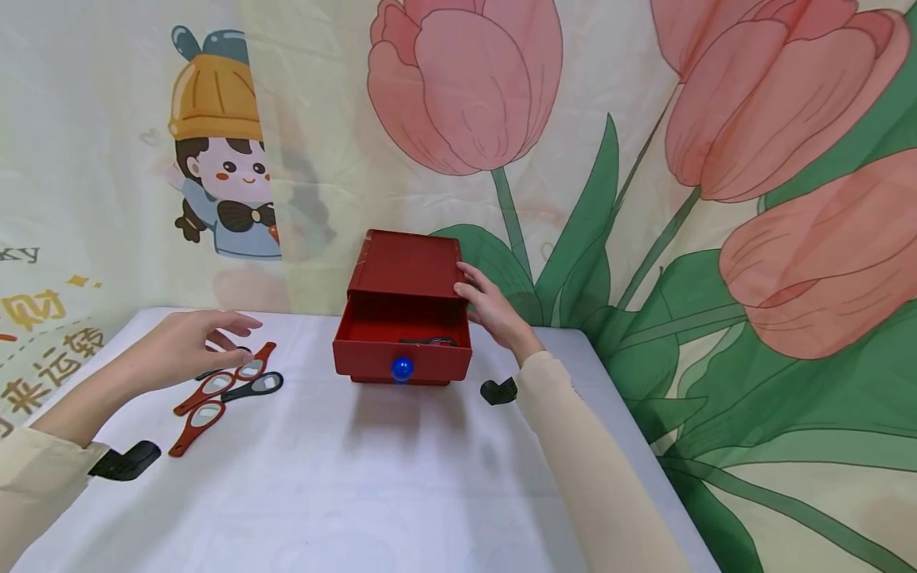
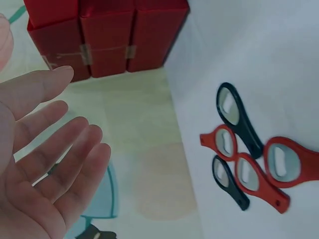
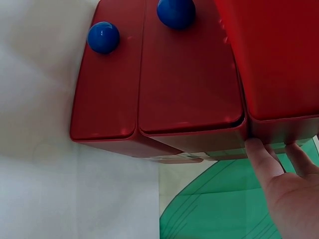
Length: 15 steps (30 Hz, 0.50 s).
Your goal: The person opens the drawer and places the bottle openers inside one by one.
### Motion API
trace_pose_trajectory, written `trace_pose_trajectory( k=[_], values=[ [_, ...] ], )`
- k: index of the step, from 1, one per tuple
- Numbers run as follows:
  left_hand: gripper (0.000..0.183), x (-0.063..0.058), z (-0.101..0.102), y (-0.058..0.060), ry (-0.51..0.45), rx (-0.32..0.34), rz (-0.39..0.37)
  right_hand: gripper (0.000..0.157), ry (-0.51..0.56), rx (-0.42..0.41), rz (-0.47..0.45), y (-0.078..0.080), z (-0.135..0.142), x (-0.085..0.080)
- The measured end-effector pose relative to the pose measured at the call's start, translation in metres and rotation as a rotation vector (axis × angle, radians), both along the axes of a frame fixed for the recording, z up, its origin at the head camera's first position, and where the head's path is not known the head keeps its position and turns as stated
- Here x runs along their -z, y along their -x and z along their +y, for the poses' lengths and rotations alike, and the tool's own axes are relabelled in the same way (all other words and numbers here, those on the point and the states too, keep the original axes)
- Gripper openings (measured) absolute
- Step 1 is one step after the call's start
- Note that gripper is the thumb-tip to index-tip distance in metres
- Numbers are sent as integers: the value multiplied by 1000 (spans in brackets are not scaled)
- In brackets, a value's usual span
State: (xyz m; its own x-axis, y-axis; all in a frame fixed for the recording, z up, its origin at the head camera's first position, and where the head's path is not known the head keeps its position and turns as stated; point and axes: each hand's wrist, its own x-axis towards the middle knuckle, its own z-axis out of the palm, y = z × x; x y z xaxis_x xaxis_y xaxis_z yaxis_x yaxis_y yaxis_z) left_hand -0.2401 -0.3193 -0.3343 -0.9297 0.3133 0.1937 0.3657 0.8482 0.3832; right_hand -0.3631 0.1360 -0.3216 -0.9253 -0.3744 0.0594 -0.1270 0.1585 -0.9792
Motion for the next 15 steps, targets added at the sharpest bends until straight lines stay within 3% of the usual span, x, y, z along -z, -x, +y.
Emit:
trace_pose_trajectory(
  k=[4, 15],
  values=[
    [51, 12, -12, -6, 8, -15, 11, 60, -1, 8, -2, 0, 0, 0],
    [61, 50, -40, -22, -4, -91, -47, 60, -2, 10, -6, 0, 0, -1]
  ],
)
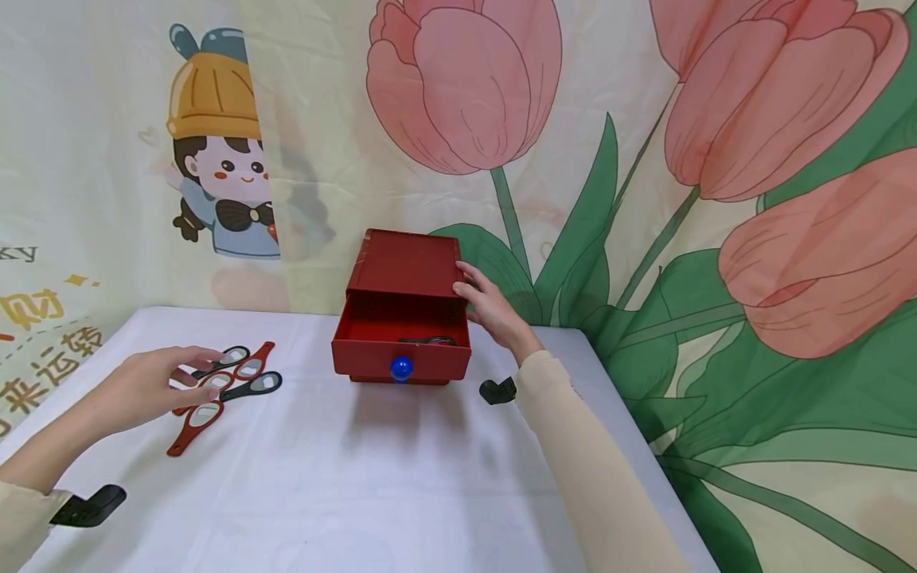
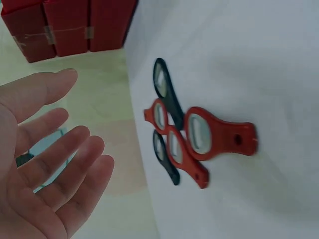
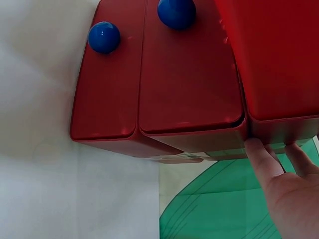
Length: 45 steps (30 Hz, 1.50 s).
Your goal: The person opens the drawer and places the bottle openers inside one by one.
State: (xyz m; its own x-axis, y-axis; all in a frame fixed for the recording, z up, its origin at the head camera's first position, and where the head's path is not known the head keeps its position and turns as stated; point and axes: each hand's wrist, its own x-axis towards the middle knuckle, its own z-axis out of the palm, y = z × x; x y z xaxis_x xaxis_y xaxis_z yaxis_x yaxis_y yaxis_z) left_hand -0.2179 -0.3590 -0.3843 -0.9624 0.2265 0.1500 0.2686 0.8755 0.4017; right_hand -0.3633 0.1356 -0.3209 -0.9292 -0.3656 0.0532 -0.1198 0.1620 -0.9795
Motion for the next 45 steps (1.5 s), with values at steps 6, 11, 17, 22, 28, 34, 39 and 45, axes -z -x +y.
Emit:
trace_pose_trajectory(
  k=[6, 11, 17, 22, 28, 34, 39, 45],
  values=[
    [63, 22, -12, -5, -4, -31, -71, 60, -4, -2, -2, 0, 0, 0],
    [63, 40, -22, -7, -3, -42, -104, 60, -8, 0, 2, 0, 0, -1],
    [62, 59, -32, -9, -6, -48, -97, 61, -15, 0, 0, 1, 0, 0],
    [62, 69, -37, -7, -9, -40, -78, 61, -17, 1, 3, 1, -1, 1],
    [61, 72, -34, -2, 18, -52, -73, 61, -15, 0, 8, 0, 0, 0],
    [62, 68, -29, 1, 50, -55, -122, 61, -9, 1, 0, 0, 0, 1],
    [65, 64, -28, 2, 66, -30, -137, 61, -1, -7, 9, 1, 0, 1],
    [64, 59, -27, 1, 74, -8, -214, 62, 1, -16, 14, 1, 0, 2]
  ],
)
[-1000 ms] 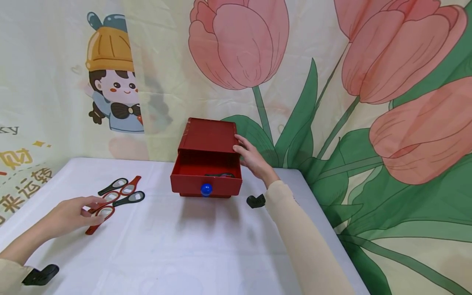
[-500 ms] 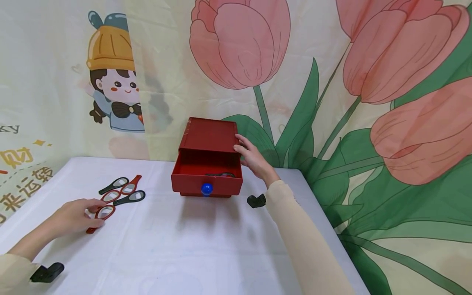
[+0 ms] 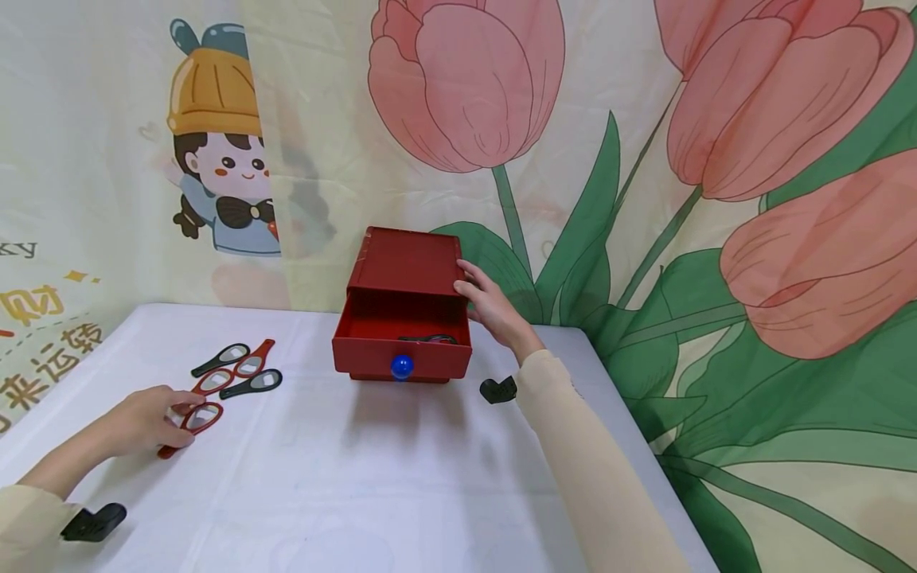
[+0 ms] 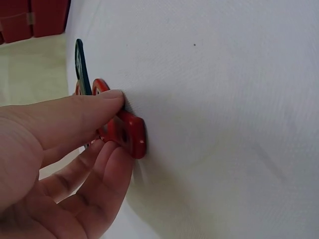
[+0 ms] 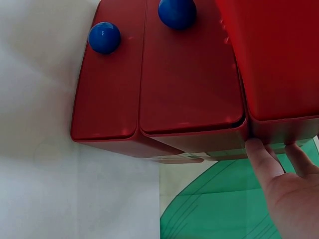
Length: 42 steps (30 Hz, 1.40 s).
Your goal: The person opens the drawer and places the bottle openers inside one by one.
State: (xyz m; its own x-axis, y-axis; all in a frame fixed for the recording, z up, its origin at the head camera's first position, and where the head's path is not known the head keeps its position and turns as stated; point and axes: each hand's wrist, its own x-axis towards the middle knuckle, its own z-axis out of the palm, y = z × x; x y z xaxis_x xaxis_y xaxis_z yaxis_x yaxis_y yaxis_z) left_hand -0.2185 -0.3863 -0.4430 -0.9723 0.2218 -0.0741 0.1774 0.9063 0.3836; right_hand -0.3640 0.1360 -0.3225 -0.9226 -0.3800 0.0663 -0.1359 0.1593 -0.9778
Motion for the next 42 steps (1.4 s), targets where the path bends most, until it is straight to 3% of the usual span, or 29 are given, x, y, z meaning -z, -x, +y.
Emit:
trace_pose_trajectory(
  k=[10, 22, 33, 42],
  values=[
    [55, -5, 1, -2, -58, 16, -120, 61, -5, 13, -5, 0, 2, 0],
    [50, -5, 6, -4, -66, 49, -81, 61, -7, 16, -1, -1, 3, 1],
    [50, -8, 1, 1, -105, 92, -159, 60, -10, 17, -6, -3, 1, -1],
    [52, -24, 11, 1, -42, 172, 42, 60, -13, 20, -5, -3, -1, -1]
  ],
)
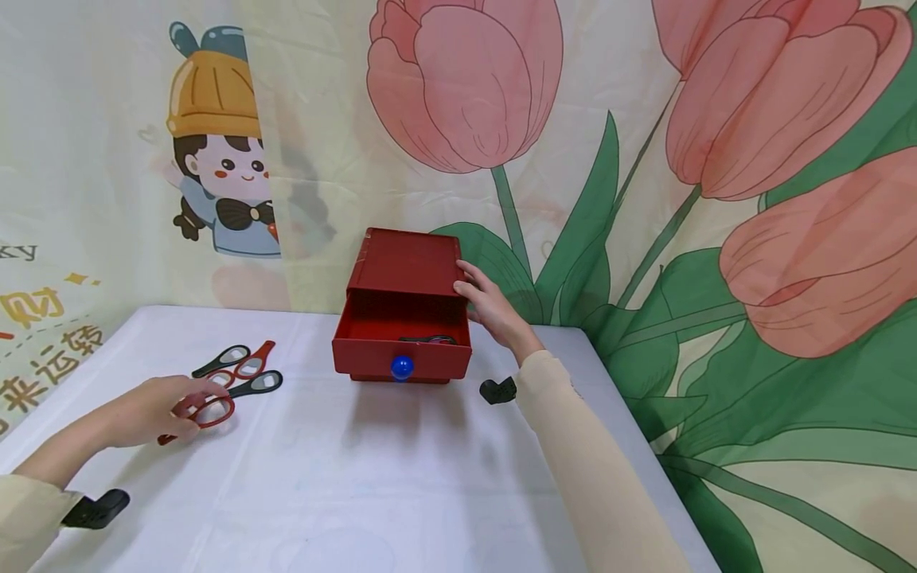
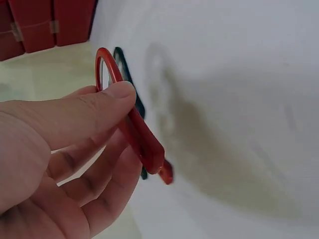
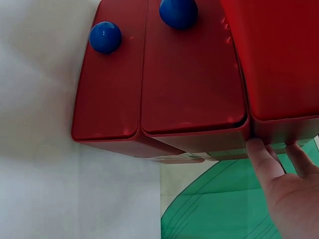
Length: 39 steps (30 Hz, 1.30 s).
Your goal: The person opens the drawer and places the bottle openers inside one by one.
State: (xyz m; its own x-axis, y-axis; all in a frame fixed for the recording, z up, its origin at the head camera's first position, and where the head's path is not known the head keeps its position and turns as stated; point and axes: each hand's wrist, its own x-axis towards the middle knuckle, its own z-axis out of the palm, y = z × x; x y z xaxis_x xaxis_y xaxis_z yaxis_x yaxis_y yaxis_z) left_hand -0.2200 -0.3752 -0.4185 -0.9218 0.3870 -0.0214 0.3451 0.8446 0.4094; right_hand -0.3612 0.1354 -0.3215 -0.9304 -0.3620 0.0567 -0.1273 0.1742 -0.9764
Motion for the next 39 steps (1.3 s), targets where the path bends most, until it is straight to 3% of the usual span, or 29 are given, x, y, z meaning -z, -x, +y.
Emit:
trace_pose_trajectory(
  k=[7, 16, 23, 27, 39],
  values=[
    [52, -30, 21, 10, 38, 47, 88, 61, 5, -5, -5, 2, 1, 2],
    [55, -87, 62, 21, 73, 95, 198, 61, 2, -3, -7, 1, 3, 3],
    [56, -128, 97, 25, 5, 140, 169, 61, 3, -7, -3, 2, 3, 3],
    [56, -147, 110, 30, 30, 165, 192, 60, 3, -11, -3, 3, 3, 3],
    [58, -182, 142, 44, 48, 205, 128, 60, 6, -10, -4, 2, 1, 1]
  ],
)
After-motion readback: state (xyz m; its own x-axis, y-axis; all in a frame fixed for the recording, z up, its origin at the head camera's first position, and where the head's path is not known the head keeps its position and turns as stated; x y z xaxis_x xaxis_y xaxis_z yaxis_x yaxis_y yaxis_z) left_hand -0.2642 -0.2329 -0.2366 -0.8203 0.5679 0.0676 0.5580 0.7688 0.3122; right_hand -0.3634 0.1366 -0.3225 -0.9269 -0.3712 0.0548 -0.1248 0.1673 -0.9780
